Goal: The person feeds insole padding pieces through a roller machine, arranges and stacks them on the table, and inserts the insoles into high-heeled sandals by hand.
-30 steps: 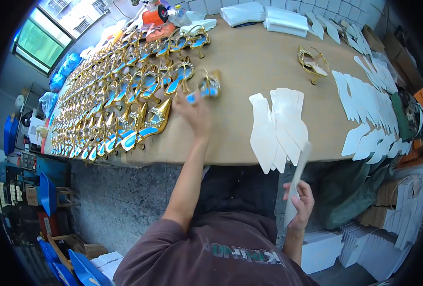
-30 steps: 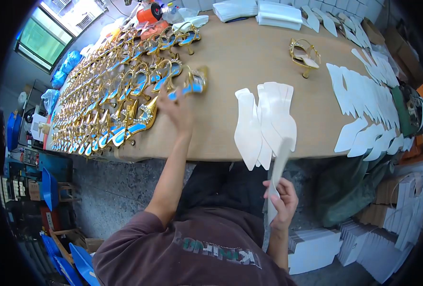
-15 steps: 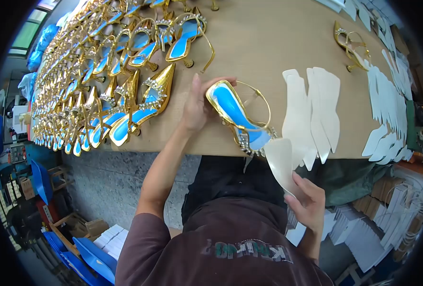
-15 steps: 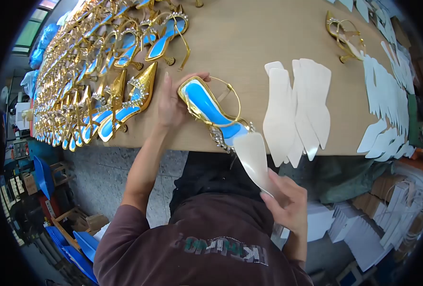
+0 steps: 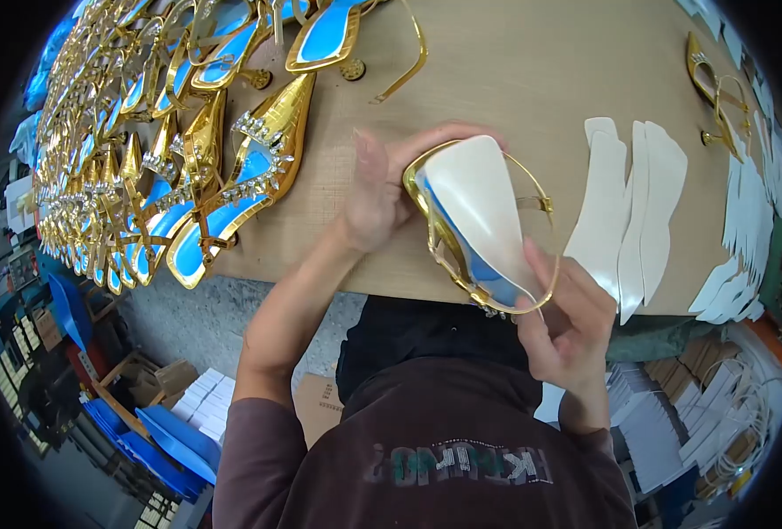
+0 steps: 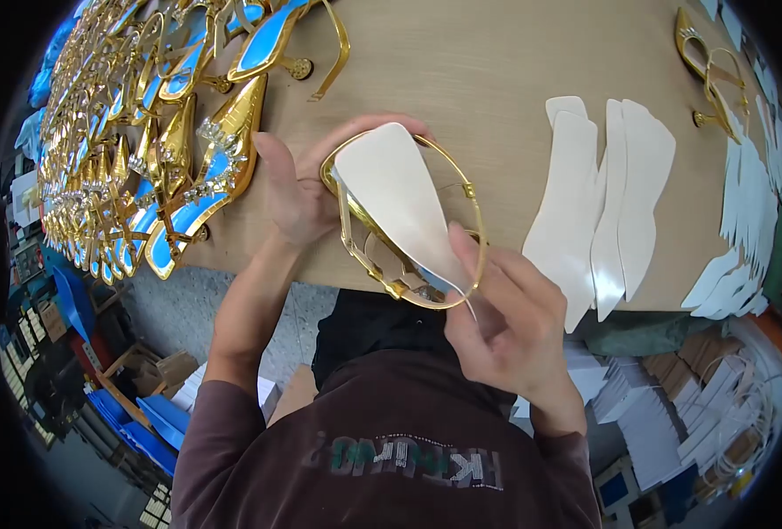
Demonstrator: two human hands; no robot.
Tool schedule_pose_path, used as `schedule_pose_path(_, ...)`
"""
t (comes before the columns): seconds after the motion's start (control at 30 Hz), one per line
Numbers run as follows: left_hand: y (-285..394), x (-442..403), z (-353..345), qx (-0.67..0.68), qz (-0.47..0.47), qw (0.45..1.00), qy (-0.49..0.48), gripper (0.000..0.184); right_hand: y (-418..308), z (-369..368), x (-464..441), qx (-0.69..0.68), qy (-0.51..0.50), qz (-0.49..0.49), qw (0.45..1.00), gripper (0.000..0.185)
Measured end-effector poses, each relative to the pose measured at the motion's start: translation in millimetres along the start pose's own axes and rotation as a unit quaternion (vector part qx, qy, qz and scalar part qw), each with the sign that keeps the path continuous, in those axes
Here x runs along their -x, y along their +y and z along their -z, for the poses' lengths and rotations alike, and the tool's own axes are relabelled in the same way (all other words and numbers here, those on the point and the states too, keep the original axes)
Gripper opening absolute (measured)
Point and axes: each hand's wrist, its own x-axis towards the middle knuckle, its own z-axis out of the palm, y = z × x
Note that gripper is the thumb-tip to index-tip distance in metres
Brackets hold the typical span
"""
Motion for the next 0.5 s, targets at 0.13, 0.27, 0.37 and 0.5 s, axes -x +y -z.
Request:
schedule_pose_path(0.13, 1.1, -3.9, 1.8, -0.017, 0.003, 1.0, -0.018, 0.136, 6.3, -3.1, -5.5, 0.024, 0.0, 0.041, 0.999, 0.056)
schedule_pose_path(0.27, 1.8, -5.5, 2.9, -0.021, 0.01, 0.999, -0.035, 0.14, 9.5, -8.8, -7.1, 0.036, 0.012, 0.08, 0.996, 0.058)
schedule_pose_path(0.37, 1.1, -6.4, 0.8, -0.009, 0.012, 1.0, -0.023, 0.145, 6.9, -8.9, -7.9, 0.054, 0.013, 0.071, 0.996, 0.059)
schedule_pose_path(0.5, -3.6, -6.9, -1.2, 0.007, -0.027, 0.999, -0.016, 0.127, 7.8, -9.2, -7.7, 0.068, 0.006, 0.082, 0.994, 0.061)
